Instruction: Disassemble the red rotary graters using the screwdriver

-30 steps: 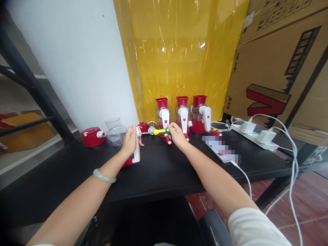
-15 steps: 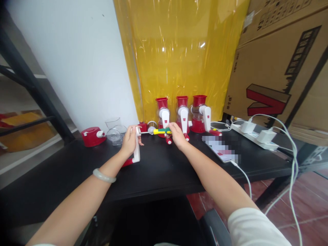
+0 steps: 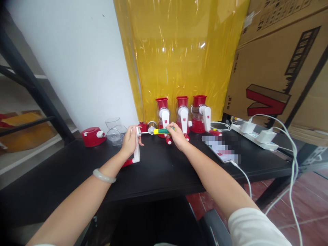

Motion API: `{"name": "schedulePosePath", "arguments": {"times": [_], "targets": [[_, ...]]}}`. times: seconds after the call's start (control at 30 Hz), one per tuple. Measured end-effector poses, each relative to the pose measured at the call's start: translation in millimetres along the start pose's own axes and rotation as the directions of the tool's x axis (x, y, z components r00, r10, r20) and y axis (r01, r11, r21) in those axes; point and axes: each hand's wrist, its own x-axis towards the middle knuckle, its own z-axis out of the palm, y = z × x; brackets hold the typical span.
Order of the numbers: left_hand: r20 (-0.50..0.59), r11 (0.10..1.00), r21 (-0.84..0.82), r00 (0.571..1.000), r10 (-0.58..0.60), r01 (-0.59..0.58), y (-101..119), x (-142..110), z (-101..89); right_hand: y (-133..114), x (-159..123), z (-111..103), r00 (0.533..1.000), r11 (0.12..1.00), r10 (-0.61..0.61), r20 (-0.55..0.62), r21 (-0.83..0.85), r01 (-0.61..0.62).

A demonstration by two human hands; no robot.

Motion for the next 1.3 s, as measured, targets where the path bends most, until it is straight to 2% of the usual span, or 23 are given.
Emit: {"name": "schedulePosePath", "arguments": {"times": [0.13, 0.33, 0.47, 0.7, 0.9, 1.13, 1.23, 1.3], "targets": [[-0.002, 1.0, -0.001, 1.0, -0.006, 0.006, 1.0, -0.4, 0.1, -1.7, -0.1, -0.5, 1.0, 1.0, 0.018, 0.01, 0.022, -0.018], [-0.007, 1.0, 0.005, 1.0, -0.003, 0.003, 2.6, -0.6, 0.4, -2.8, -2.6, -3.0, 0.994, 0.993, -0.038, 0.098, -0.105, 0.048], [-0.006, 1.0, 0.006, 1.0, 0.0, 0.0, 2.6, -0.8, 0.8, -5.2, -3.8, -2.1, 0.998, 0.984, -0.018, 0.063, -0.177, 0.029], [-0.004, 1.0, -0.003, 1.0, -0.001, 0.001, 1.0, -0.9, 0.6, 3.8, 2.1, -1.3, 1.0, 1.0, 0.006, 0.013, -0.024, -0.006], [0.011, 1.0, -0.016, 1.0, 0.011, -0.011, 0.2, -0.9, 1.3, 1.3, 2.9, 0.0, 0.999, 0.998, 0.033, -0.037, 0.055, -0.031], [0.005, 1.0, -0.014, 1.0, 0.01, -0.01, 1.3, -1.7, 1.5, 1.6, 0.1, -3.8, 1.0, 0.996, -0.028, 0.012, -0.088, 0.029], [0.011, 1.0, -0.018, 1.0, 0.006, -0.006, 1.0, -1.7, 1.5, -2.5, -2.1, -2.1, 1.0, 0.987, -0.002, -0.001, -0.163, 0.002], [0.014, 1.0, -0.015, 1.0, 0.009, -0.009, 1.3, -1.8, 1.5, -3.8, -2.0, -0.6, 1.0, 0.989, 0.01, -0.028, -0.15, -0.014]]}}
